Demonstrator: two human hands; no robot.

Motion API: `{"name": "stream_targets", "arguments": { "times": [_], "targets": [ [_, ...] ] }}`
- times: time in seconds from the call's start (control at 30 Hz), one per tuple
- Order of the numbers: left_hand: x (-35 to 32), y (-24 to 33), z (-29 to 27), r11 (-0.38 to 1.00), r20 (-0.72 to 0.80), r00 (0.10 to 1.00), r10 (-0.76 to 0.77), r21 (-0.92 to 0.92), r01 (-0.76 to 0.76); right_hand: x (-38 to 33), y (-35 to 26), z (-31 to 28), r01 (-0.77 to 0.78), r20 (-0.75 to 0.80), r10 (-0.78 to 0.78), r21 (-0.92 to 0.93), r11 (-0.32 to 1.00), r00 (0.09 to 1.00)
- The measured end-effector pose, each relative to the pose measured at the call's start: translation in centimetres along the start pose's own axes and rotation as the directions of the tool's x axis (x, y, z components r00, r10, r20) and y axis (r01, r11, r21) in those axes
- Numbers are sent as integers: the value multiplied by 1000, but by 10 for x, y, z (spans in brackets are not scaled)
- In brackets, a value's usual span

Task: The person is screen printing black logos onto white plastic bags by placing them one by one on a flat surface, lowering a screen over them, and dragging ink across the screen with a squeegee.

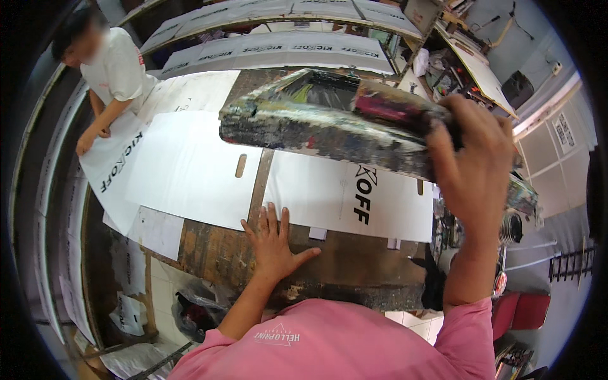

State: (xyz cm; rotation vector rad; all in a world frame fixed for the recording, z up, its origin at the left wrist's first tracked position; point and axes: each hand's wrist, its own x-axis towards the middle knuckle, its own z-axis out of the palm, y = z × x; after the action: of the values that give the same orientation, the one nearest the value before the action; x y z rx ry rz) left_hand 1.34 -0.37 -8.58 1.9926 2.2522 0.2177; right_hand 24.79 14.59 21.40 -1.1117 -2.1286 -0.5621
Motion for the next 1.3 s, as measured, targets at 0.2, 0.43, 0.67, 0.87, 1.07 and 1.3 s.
{"name": "stream_targets", "arguments": {
  "times": [0.2,0.43,0.67,0.87,1.07,1.3],
  "targets": [
    [27,21,-38,970,-136,990,23,-236,-55,36,16,-9,-130,221,130,-14,991,967],
    [80,37,-67,707,-497,831,-252,-680,-192,51,40,-1,-210,221,148,285,935,964],
    [66,-56,-67,287,-200,772,-604,-958,-24,36,32,-6,-70,97,63,68,995,993],
    [61,-241,-46,484,-286,751,-595,-874,51,21,18,-3,-59,50,56,52,997,997],
    [92,-400,-73,824,-352,751,-559,-335,457,12,13,1,-30,-56,34,68,997,998],
    [68,-159,-130,362,-278,946,-164,-909,-205,-19,-1,-1,-60,64,56,63,996,996]
  ]
}}
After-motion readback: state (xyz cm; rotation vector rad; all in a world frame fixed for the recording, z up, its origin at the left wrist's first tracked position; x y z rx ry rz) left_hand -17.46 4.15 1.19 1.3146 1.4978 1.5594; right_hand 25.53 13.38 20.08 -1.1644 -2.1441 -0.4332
